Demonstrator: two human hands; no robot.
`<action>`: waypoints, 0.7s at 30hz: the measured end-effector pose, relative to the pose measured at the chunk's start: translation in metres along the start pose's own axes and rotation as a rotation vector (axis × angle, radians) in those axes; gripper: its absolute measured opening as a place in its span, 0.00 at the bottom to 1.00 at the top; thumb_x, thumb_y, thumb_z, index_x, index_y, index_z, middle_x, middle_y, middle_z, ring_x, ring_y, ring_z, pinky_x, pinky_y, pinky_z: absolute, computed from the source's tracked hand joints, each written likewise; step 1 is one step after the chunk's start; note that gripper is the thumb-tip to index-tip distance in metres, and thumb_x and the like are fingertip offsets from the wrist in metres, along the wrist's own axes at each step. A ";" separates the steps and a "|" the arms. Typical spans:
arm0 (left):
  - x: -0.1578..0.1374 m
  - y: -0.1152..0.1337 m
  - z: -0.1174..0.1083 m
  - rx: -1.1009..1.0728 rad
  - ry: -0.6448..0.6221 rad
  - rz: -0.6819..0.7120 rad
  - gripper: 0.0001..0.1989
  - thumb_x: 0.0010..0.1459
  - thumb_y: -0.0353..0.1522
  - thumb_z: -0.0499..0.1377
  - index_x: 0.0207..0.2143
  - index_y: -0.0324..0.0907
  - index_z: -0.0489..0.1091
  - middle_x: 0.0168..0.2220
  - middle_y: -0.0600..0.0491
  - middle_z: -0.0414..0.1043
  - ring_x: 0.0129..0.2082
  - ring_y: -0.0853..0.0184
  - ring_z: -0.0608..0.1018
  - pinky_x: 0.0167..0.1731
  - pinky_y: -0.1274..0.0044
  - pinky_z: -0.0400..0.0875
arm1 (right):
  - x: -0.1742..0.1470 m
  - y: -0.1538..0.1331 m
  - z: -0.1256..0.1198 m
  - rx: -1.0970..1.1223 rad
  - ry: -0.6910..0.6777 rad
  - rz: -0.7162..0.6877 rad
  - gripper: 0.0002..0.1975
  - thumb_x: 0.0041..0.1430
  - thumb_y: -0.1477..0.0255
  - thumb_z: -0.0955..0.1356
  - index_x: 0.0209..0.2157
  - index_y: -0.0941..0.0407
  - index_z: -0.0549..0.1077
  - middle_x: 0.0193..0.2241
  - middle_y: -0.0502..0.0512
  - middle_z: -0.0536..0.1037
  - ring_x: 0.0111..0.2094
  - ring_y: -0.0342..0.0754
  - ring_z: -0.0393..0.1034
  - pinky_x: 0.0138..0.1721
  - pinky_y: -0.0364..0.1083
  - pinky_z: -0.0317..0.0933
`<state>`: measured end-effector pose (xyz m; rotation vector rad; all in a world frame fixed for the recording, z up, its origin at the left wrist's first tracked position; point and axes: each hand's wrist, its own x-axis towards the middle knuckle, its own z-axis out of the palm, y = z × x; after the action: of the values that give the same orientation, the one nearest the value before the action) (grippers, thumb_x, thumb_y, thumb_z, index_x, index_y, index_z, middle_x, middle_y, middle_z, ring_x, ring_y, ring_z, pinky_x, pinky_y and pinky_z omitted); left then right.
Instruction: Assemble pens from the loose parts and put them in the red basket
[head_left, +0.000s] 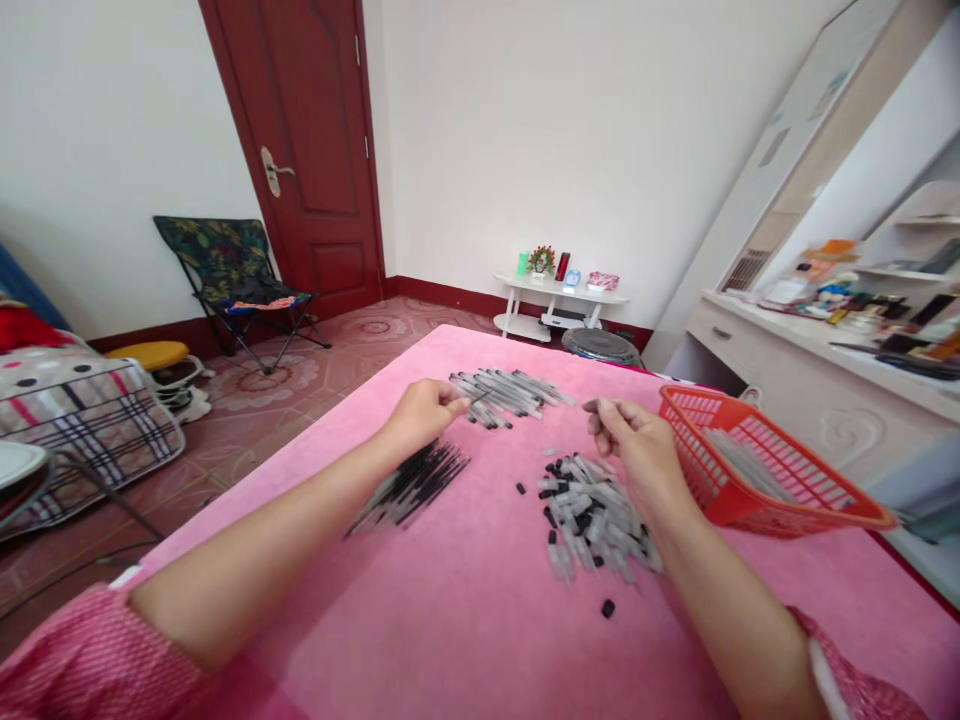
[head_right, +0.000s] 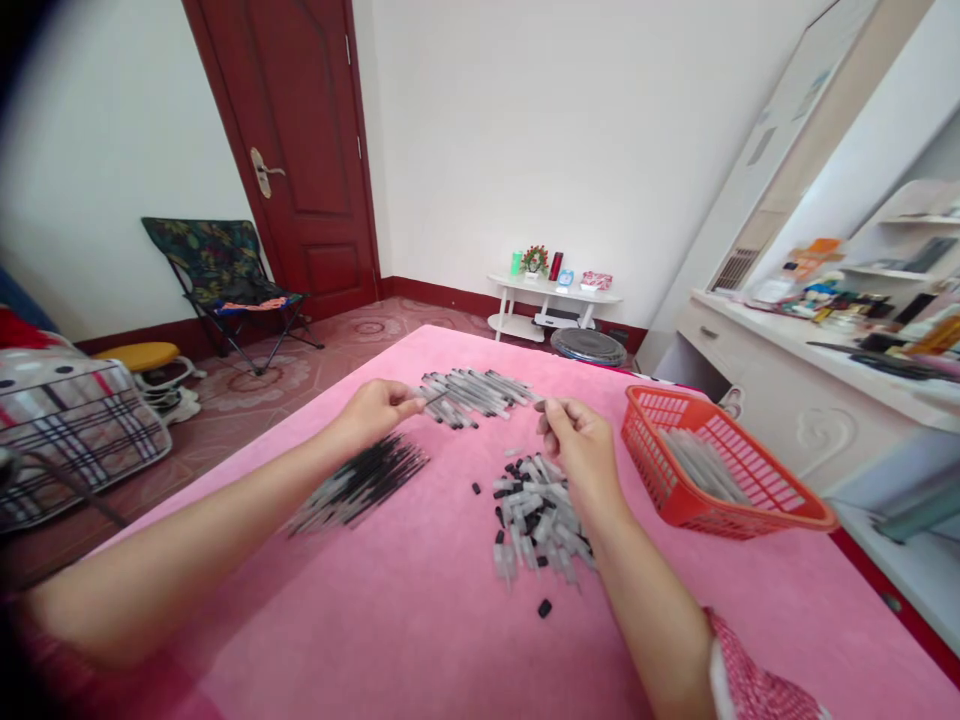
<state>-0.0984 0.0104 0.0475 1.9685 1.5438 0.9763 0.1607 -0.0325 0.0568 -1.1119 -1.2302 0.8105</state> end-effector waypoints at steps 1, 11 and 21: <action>-0.006 -0.011 -0.010 0.119 -0.004 -0.012 0.15 0.49 0.39 0.54 0.21 0.38 0.72 0.17 0.56 0.64 0.20 0.71 0.65 0.22 0.79 0.53 | 0.000 -0.001 0.000 0.000 0.000 -0.006 0.14 0.52 0.62 0.67 0.30 0.60 0.72 0.19 0.48 0.68 0.16 0.36 0.55 0.16 0.38 0.47; -0.037 -0.001 -0.010 0.120 -0.027 -0.007 0.17 0.50 0.42 0.56 0.35 0.41 0.73 0.22 0.53 0.69 0.23 0.68 0.69 0.25 0.78 0.56 | -0.002 -0.002 0.001 0.006 -0.024 -0.023 0.14 0.53 0.62 0.66 0.30 0.60 0.73 0.19 0.48 0.68 0.16 0.36 0.55 0.16 0.38 0.48; -0.032 0.066 0.128 -0.835 -0.133 0.050 0.13 0.52 0.39 0.56 0.30 0.37 0.73 0.30 0.50 0.73 0.31 0.66 0.73 0.34 0.78 0.64 | 0.025 0.027 -0.014 -0.343 -0.033 -0.055 0.12 0.50 0.66 0.66 0.31 0.60 0.73 0.22 0.52 0.73 0.18 0.41 0.62 0.17 0.39 0.55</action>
<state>0.0368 -0.0292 0.0042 1.4263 0.8026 1.2194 0.1817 -0.0044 0.0393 -1.3363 -1.4577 0.5901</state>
